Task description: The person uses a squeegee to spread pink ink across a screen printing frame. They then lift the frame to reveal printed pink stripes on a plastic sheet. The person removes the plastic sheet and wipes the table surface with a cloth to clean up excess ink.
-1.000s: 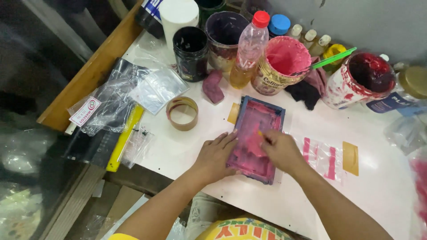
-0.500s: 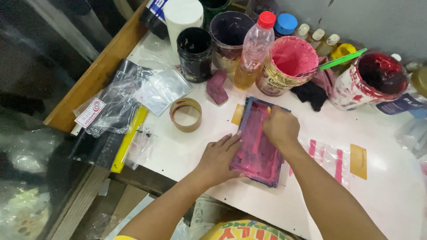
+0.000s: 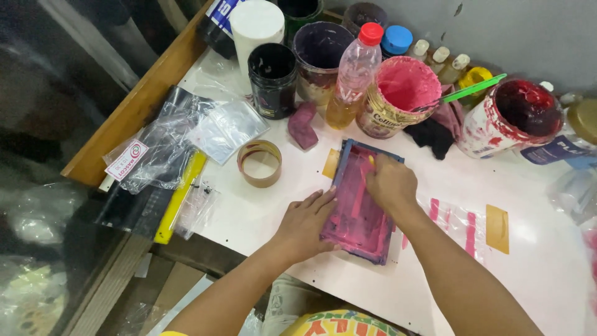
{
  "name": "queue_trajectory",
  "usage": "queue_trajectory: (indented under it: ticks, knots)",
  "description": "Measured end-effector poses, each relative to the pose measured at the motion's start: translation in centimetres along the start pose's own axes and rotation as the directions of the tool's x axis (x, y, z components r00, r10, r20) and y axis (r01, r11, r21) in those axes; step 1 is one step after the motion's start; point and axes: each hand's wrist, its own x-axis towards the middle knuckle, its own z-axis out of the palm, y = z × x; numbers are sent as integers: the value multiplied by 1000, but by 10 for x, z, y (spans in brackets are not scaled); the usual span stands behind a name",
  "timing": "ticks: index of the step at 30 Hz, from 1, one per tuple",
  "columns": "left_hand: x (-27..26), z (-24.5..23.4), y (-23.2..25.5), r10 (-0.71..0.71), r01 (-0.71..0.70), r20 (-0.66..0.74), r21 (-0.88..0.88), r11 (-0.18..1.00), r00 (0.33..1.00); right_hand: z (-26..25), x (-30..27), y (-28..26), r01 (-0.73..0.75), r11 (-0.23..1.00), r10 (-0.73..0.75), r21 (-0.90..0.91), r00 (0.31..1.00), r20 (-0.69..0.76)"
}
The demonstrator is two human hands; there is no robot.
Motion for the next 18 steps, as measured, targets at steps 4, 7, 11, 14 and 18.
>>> queue_trajectory:
  ticks: [4, 7, 11, 14, 18]
  knots:
    - [1, -1, 0, 2, -2, -7, -10, 1000, 1000, 6, 13, 10, 180, 982, -186, -51, 966, -180]
    - [-1, -2, 1, -6, 6, -17, -7, 1000, 1000, 14, 23, 16, 281, 919, -368, -277, 863, -346]
    - [-1, 0, -2, 13, -15, -27, -48, 999, 1000, 22, 30, 20, 386, 898, -435, -211, 848, -304]
    - [2, 7, -8, 25, -27, -37, -70, 997, 999, 32, 32, 28, 460, 875, -484, -149, 836, -259]
    - [5, 13, -10, 13, -18, -60, -77, 997, 998, 1, 6, 5, 587, 810, -575, -17, 788, -220]
